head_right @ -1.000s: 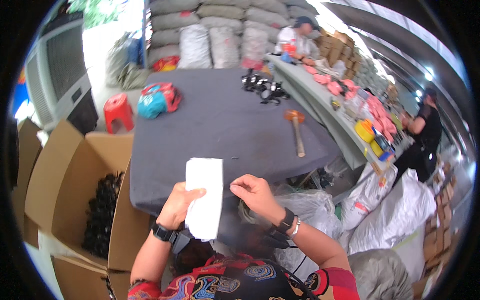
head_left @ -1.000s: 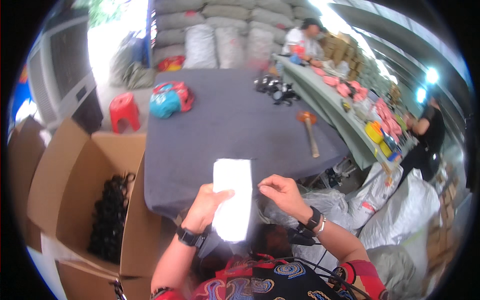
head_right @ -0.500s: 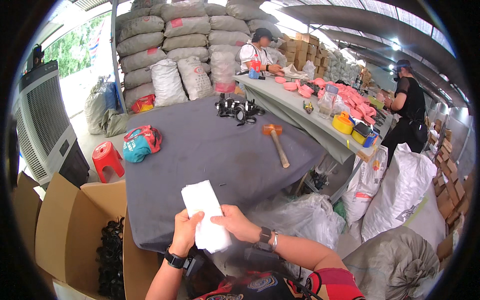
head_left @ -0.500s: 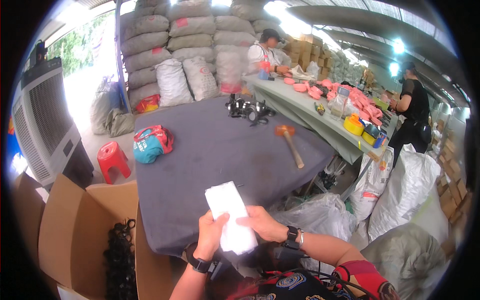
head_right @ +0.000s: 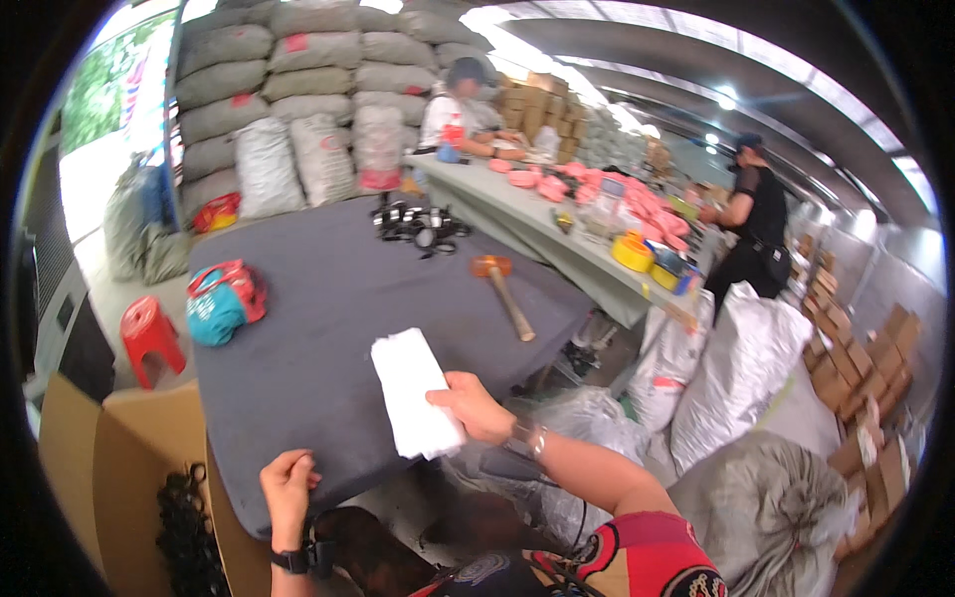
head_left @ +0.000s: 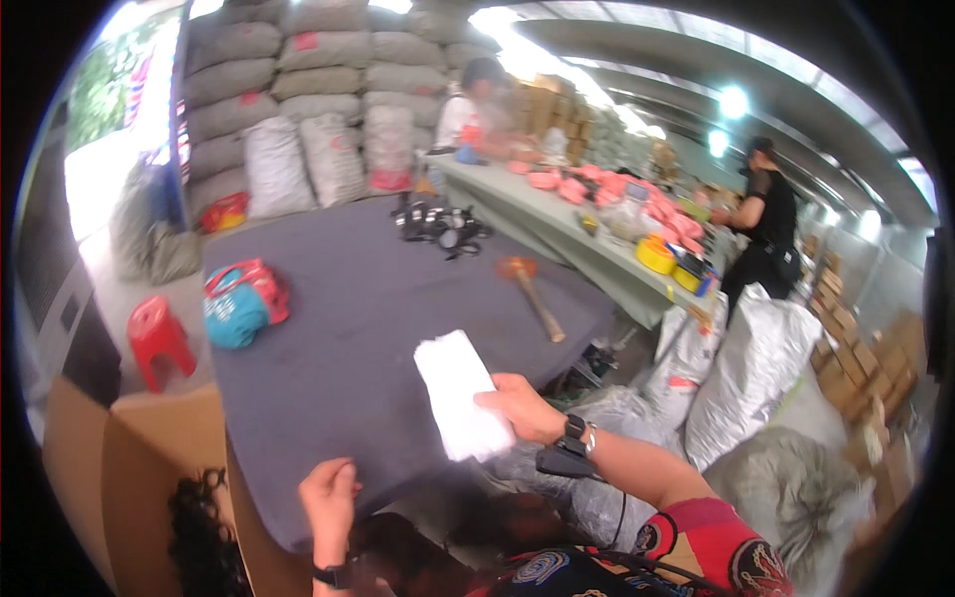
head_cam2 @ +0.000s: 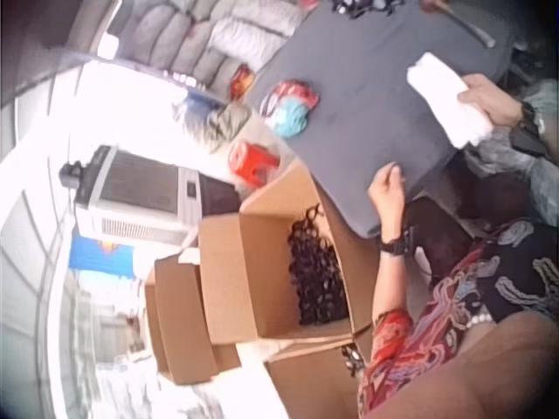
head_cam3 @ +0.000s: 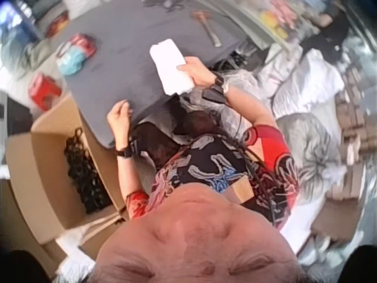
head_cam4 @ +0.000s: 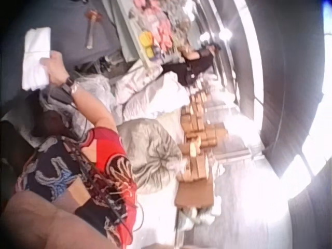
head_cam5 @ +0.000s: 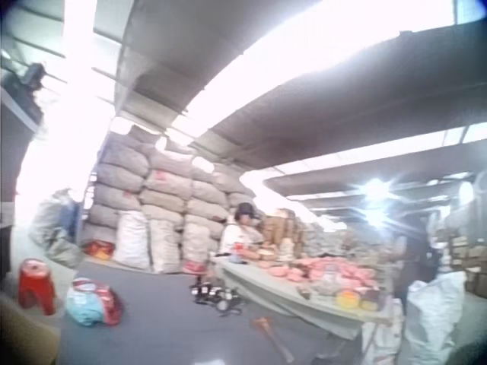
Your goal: Sorting plastic components and packing them into bags in a warehouse setting.
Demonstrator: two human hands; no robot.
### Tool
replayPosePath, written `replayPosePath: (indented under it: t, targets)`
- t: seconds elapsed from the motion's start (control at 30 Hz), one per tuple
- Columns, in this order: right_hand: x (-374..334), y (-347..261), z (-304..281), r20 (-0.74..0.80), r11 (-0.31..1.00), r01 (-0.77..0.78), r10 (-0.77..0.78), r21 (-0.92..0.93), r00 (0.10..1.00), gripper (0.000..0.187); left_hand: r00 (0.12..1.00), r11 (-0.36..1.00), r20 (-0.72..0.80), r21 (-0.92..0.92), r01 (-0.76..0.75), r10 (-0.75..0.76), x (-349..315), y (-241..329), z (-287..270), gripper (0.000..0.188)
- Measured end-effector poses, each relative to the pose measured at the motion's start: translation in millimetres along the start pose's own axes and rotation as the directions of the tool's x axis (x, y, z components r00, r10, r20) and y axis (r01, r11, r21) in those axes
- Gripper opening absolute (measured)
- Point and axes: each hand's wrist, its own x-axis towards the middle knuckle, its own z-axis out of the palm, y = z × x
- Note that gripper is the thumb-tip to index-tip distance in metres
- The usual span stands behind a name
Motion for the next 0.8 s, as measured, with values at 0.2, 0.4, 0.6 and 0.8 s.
replayPosePath:
  t: [0.2, 0.4, 0.6, 0.8]
  targets:
    - [14, -37, -55, -0.232, 0.984, 0.170, -0.154, 0.054, 0.960, 0.020, 0.998, 0.997, 0.013, 0.044, -0.057, 0.057, 2, -26, 0, 0.007]
    - [10, -48, -148, -0.611, 0.948, 0.289, -0.309, -0.135, 0.729, 0.022, 0.959, 0.933, 0.070, 0.221, -0.284, 0.275, 2, -26, 7, 0.006]
    - [-39, -7, -264, -0.768, 0.925, 0.370, -0.299, -0.087, 0.567, 0.023, 0.985, 0.976, 0.040, 0.133, -0.174, 0.170, 2, -23, 5, 0.006]
    - [-33, 32, -303, -0.914, 0.985, 0.105, -0.166, -0.136, 0.371, 0.025, 0.997, 0.988, -0.020, 0.135, -0.070, 0.074, -3, -16, 4, 0.007]
